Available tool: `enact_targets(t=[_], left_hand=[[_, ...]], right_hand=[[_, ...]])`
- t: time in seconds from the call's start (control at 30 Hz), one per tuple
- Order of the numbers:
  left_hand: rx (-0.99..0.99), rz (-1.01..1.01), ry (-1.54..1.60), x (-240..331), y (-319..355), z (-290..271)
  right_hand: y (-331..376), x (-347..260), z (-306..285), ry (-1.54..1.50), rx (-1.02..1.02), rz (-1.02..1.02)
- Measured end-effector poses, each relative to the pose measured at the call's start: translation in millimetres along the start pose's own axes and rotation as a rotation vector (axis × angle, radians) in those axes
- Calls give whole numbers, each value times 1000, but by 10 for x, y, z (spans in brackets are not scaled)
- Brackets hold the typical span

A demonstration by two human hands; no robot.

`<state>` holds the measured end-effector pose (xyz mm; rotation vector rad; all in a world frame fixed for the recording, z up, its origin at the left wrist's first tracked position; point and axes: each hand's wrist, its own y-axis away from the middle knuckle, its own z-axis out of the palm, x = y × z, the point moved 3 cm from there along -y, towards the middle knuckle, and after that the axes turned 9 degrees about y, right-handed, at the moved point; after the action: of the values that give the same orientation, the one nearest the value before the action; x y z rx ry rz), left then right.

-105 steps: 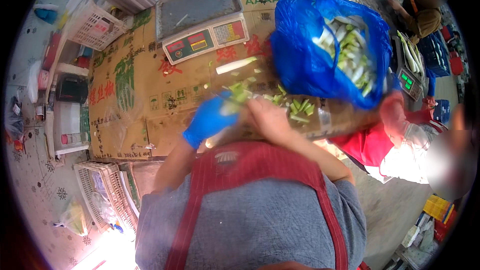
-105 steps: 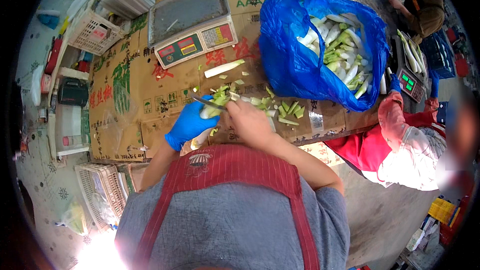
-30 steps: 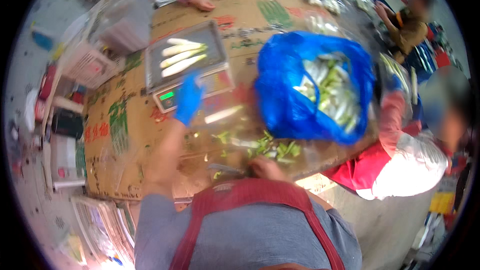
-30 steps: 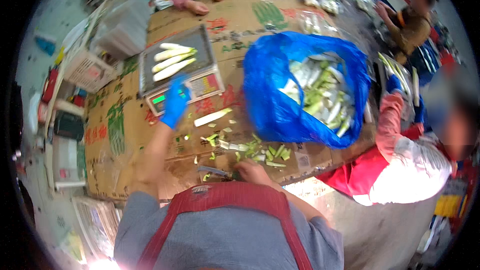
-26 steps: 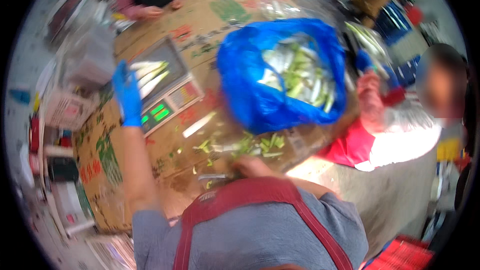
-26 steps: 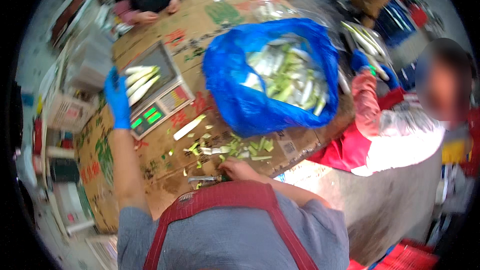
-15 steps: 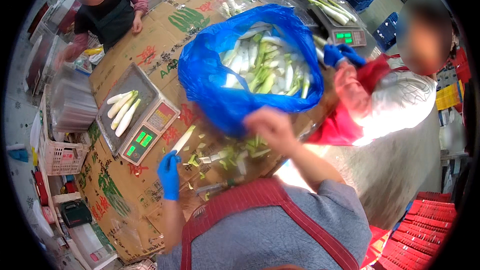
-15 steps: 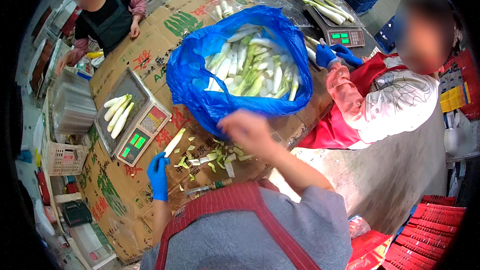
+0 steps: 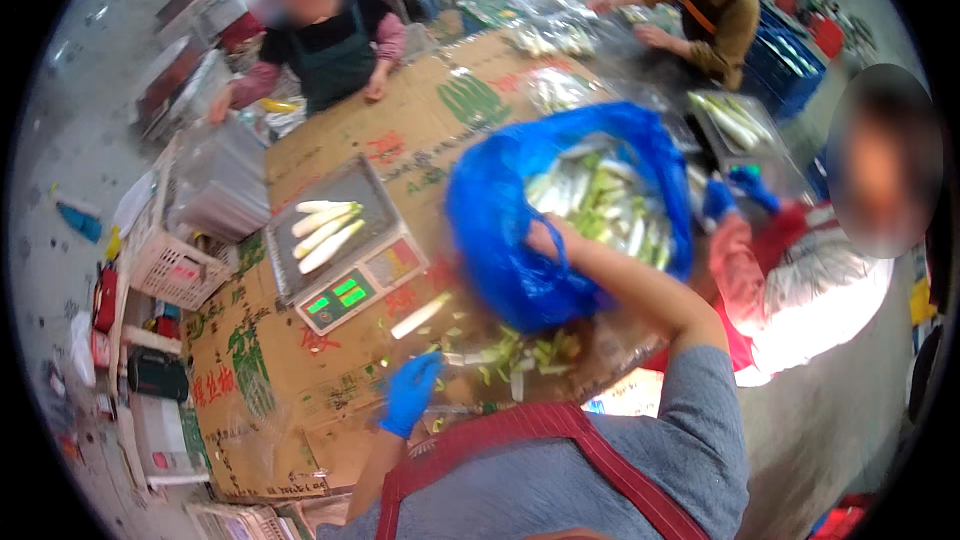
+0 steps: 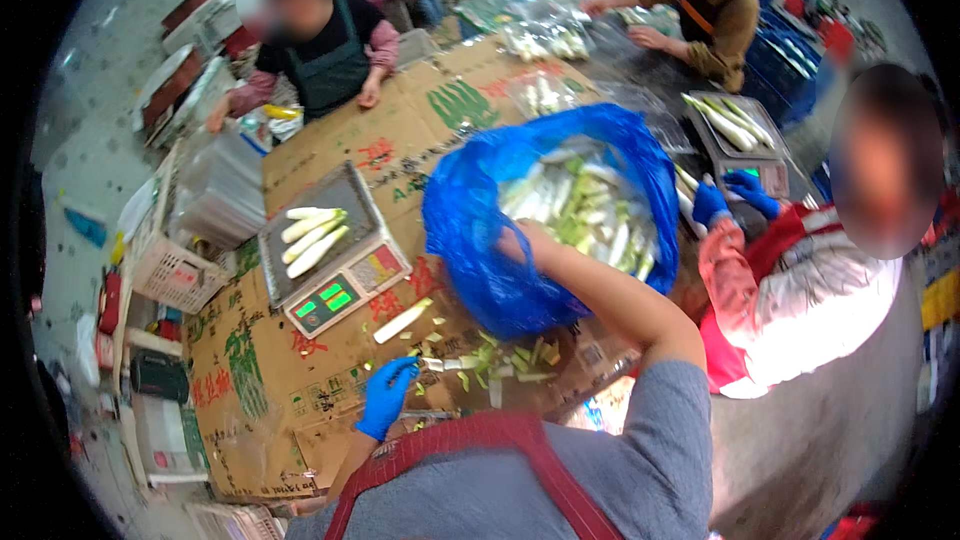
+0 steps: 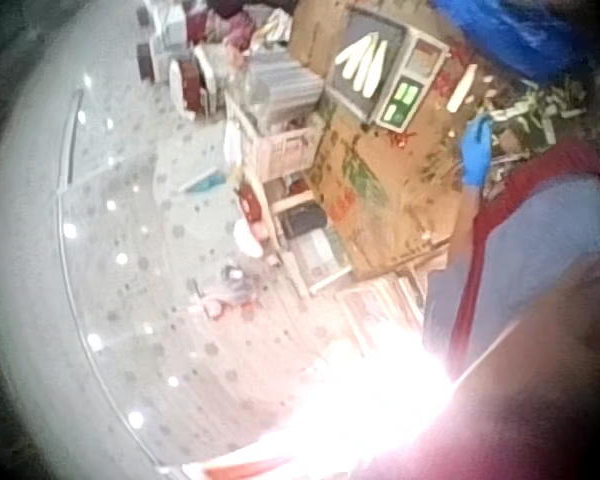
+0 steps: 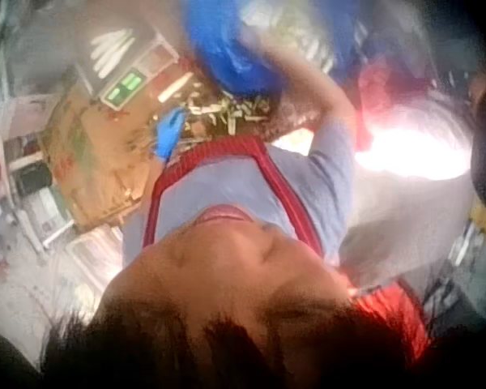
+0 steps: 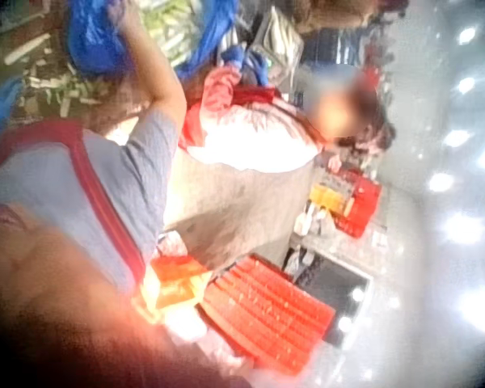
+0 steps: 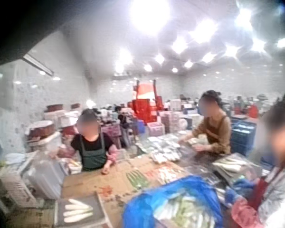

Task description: The person repeatedly picks up white vegetables from a blue bag, trims the ends by hand, and places the trimmed pieces onto a digital scale. The person also discards the trimmings onto the table surface.

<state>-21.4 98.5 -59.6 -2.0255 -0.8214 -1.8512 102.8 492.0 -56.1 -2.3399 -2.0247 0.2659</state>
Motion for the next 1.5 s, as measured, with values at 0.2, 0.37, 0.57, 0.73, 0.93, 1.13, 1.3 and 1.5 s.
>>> enact_targets(t=[0.2, 0.37, 0.57, 0.73, 0.93, 1.13, 1.3, 1.5], left_hand=[[-21, -17, 9, -131, 94, 45], [-6, 42, -81, -46, 145, 10], [87, 2, 142, -103, 269, -120], [-6, 90, -38, -12, 174, -144], [-124, 37, 259, 111, 120, -70], [-298, -125, 724, 372, 185, 81], [-492, -303, 1135, 318, 53, 520], [-630, -71, 699, 262, 183, 334]], right_hand=[[-145, 65, 60, 236, 15, -50], [-212, 251, 338, 84, 122, -114], [77, 56, -545, 186, -114, 186], [344, 309, -840, -338, 573, 528], [775, -396, -1713, -947, 938, 563], [863, -1809, -2265, -457, 715, -14], [783, -2792, -1632, -249, 412, -207], [860, -3196, -1007, -106, 372, -60]])
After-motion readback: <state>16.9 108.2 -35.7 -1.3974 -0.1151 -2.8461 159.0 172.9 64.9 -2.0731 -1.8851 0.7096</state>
